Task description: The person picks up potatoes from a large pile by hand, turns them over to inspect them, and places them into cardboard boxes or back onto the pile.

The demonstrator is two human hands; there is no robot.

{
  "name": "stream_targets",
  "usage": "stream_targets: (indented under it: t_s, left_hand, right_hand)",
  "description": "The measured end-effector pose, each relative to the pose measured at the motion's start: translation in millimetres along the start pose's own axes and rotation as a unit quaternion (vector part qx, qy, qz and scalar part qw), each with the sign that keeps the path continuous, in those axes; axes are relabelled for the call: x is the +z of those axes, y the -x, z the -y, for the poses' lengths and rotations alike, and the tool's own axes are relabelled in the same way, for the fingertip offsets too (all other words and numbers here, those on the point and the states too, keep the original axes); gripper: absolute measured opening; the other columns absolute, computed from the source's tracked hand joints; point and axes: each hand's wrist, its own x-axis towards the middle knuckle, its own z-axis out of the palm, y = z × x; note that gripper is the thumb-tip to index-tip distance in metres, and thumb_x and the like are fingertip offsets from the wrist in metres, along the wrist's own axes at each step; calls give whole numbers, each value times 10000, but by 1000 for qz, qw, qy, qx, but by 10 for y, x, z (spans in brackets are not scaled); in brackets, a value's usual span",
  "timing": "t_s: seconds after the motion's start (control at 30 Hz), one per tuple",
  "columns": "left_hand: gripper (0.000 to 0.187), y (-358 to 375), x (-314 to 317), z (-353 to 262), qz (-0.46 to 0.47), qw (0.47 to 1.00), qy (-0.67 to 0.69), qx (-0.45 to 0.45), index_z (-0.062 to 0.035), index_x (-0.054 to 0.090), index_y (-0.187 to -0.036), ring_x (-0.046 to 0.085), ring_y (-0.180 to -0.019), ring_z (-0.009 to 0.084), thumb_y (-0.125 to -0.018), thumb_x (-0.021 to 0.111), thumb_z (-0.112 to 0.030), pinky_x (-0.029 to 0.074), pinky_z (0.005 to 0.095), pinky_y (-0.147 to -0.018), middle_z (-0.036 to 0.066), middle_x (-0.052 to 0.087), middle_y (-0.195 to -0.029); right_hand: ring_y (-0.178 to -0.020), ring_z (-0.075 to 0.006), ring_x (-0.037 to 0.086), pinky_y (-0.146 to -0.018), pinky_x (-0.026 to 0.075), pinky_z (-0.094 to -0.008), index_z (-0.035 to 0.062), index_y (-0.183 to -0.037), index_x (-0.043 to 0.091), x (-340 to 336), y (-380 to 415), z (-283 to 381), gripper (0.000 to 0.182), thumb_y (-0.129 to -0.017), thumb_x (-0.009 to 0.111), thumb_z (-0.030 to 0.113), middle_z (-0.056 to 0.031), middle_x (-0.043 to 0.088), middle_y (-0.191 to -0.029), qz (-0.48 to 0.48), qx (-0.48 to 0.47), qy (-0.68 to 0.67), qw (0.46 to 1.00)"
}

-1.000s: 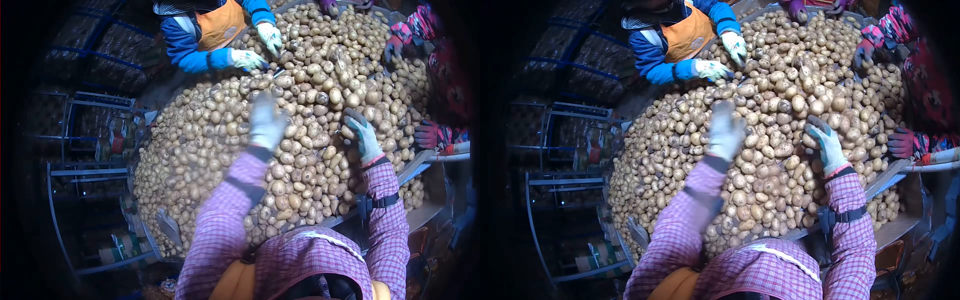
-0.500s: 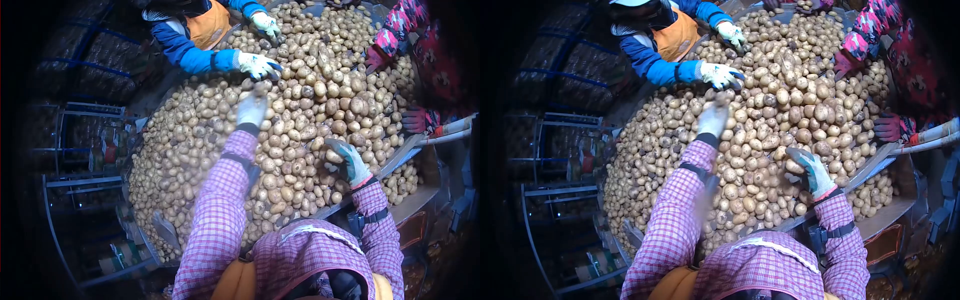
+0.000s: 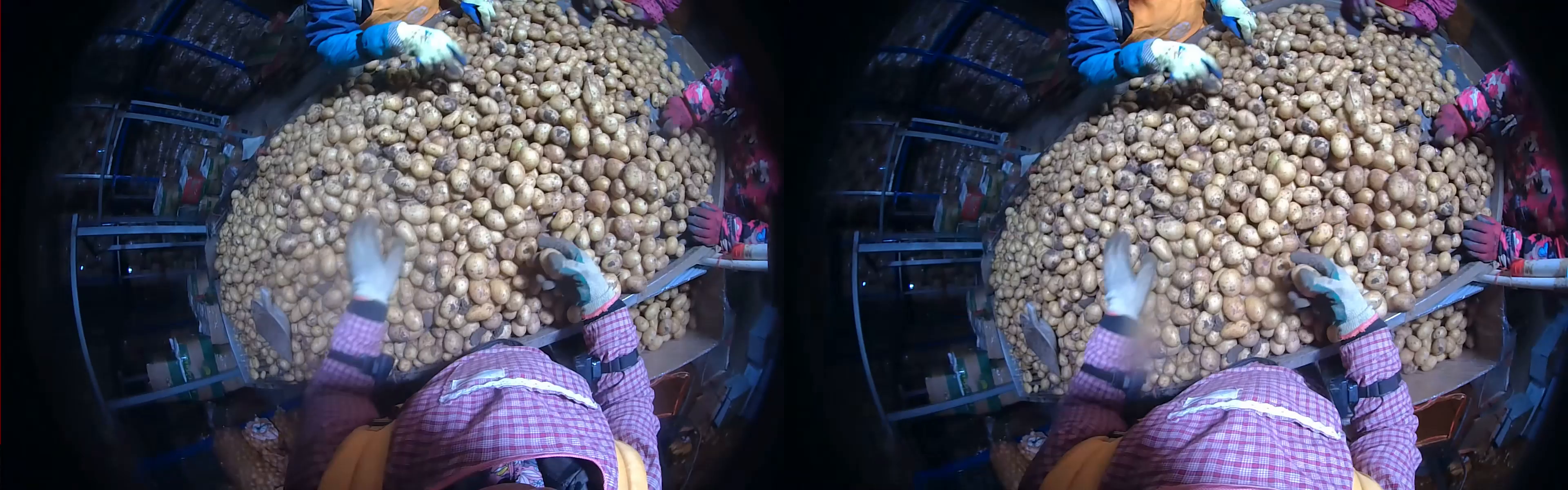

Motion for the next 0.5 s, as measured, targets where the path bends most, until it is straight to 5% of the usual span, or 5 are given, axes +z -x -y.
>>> stream_targets:
  t_s: [0.1, 0.17, 0.3, 0.37, 0.5]
  left_hand:
    - [874, 634, 101, 243, 58, 996, 41, -60, 37, 421, -1498, 376, -1418, 479, -839, 784, -407, 304, 573, -1182, 338, 405, -1507]
    - [918, 839, 133, -34, 86, 996, 1, -21, -2, 384, -1534, 335, -1435, 505, -846, 760, -480, 297, 585, -1186, 343, 359, -1536]
    - [1002, 789, 196, -493, 125, 986, -105, -27, -83, 339, -1587, 244, -1469, 546, -844, 684, -659, 252, 633, -1195, 351, 263, -1588]
    - [942, 671, 163, -635, 146, 983, -102, -34, -96, 353, -1580, 234, -1480, 534, -878, 651, -648, 229, 642, -1207, 323, 279, -1594]
    - [753, 653, 426, -788, 188, 976, -113, 6, -34, 378, -1544, 256, -1502, 445, -966, 597, -465, 205, 631, -1230, 233, 354, -1589]
  right_hand:
    - [-1044, -163, 659, -857, 573, -296, 18, -1397, 577, 75, -57, -166, 591, -887, 797, 220, -86, 679, -1185, 125, 23, 134, 983]
    - [-1020, -162, 668, -856, 575, -296, 5, -1377, 592, 413, 41, -160, 570, -882, 805, 191, -91, 682, -1183, 200, 133, 146, 960]
    - [-950, -170, 712, -802, 573, -294, 24, -1395, 592, 580, -125, -791, 567, -889, 796, 177, -123, 720, -1082, 294, 86, 305, 902]
    - [-943, -201, 728, -811, 580, -322, 55, -1439, 564, 596, -190, -854, 628, -880, 797, 221, -143, 729, -1115, 266, -6, 391, 881]
    - [-948, -223, 730, -845, 582, -344, 78, -1494, 505, 675, -169, -611, 731, -862, 798, 299, -157, 728, -1166, 274, 40, 430, 859]
